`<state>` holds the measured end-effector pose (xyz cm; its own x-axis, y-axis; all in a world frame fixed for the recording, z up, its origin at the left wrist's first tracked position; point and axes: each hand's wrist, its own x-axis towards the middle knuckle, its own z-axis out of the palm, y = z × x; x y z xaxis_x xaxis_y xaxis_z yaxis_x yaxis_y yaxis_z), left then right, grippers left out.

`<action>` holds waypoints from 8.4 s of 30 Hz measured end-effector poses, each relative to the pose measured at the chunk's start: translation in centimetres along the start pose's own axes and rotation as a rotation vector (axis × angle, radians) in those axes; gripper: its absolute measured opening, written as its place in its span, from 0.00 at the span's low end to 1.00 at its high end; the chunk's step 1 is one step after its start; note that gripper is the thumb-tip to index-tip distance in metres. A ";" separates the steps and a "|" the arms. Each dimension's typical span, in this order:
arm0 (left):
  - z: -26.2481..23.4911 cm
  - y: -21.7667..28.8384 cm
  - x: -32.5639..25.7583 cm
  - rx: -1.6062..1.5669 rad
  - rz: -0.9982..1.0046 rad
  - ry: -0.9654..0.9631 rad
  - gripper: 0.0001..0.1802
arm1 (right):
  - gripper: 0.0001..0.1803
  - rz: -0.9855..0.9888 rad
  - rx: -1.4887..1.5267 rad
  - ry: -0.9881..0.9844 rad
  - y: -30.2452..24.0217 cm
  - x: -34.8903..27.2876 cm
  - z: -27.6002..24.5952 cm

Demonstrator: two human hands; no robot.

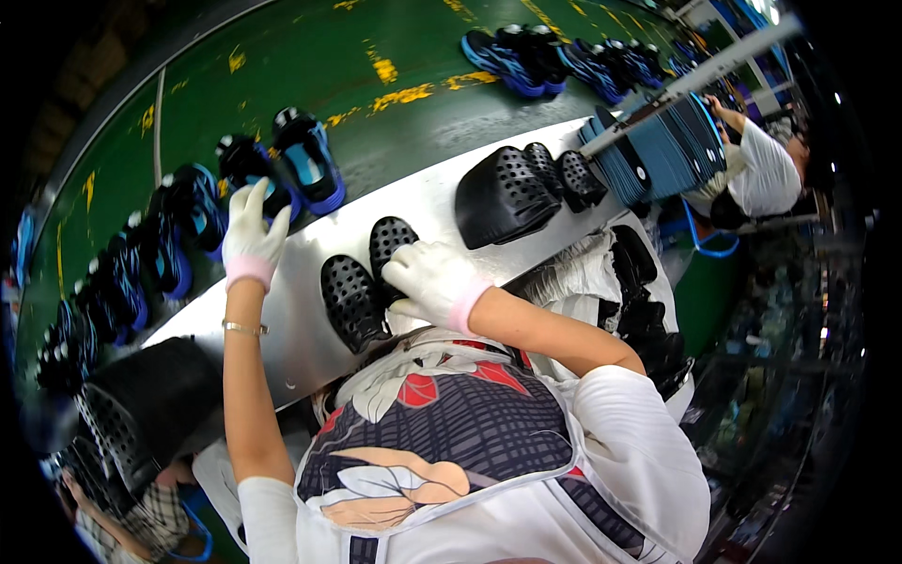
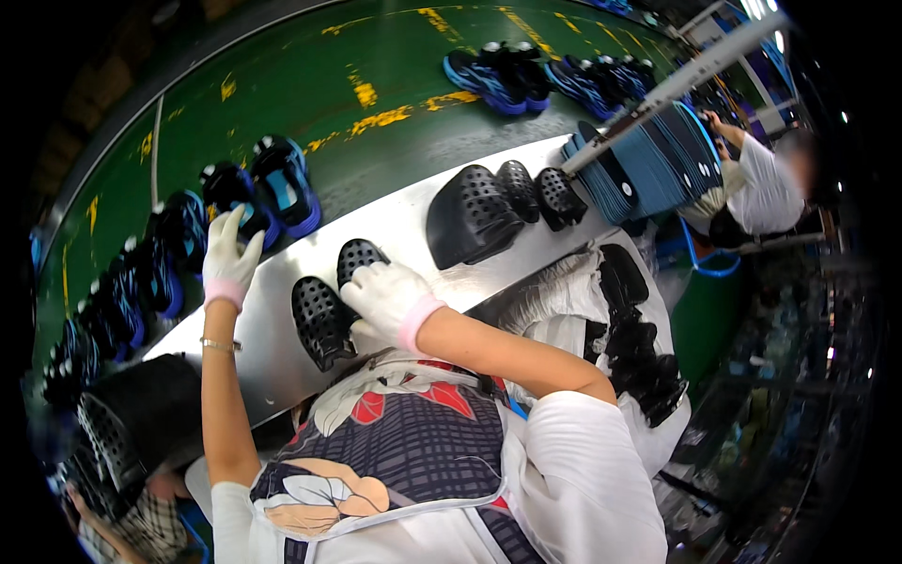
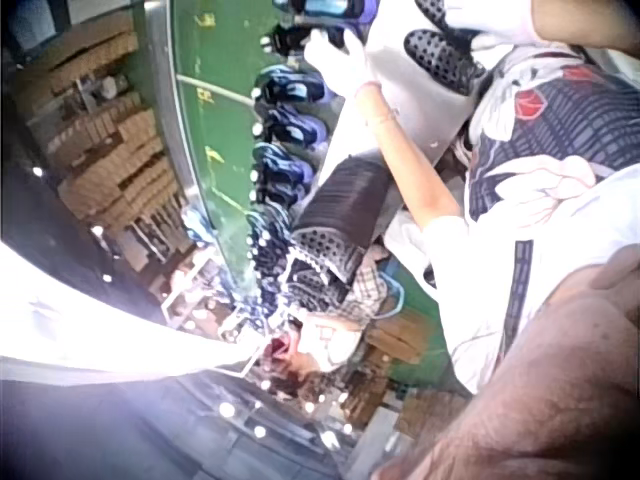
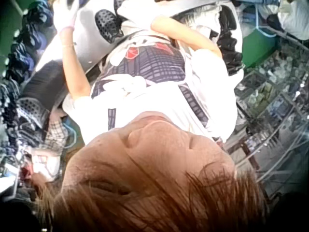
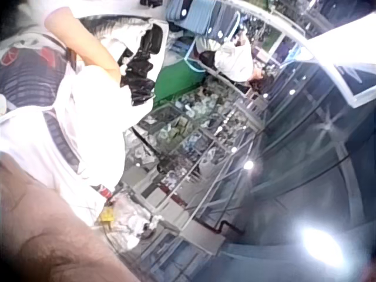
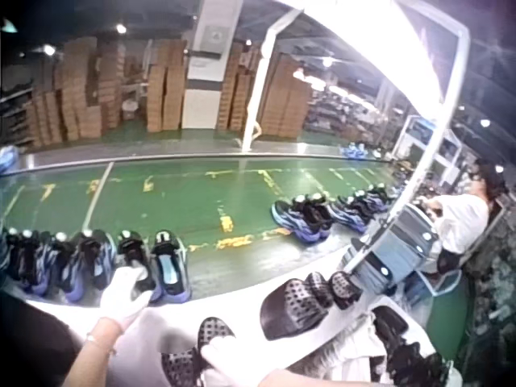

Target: The person inserts black plastic shoe trees into blue and black athletic shoes on a factory assembly line. They pick up each shoe, place a shoe tree inside, and set the shoe back down on the conveyor belt in a repetitive sequence.

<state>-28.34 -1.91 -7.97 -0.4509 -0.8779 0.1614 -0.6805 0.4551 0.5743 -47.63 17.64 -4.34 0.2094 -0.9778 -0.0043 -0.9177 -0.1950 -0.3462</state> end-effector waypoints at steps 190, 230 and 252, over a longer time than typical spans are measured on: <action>8.5 3.6 -11.3 0.259 0.153 0.176 0.17 | 0.23 0.250 0.135 0.468 9.0 -5.9 5.9; 10.2 3.3 -0.5 0.079 0.246 -0.122 0.22 | 0.24 0.367 0.035 0.224 10.0 -3.9 5.0; 11.8 4.1 -0.1 0.229 0.333 -0.183 0.23 | 0.26 0.403 0.176 0.274 12.0 -5.5 5.1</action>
<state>-37.92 1.82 -15.09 -0.7480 -0.6463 0.1510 -0.5820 0.7480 0.3190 -58.05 21.05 -13.27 -0.2663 -0.9615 0.0678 -0.8316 0.1936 -0.5205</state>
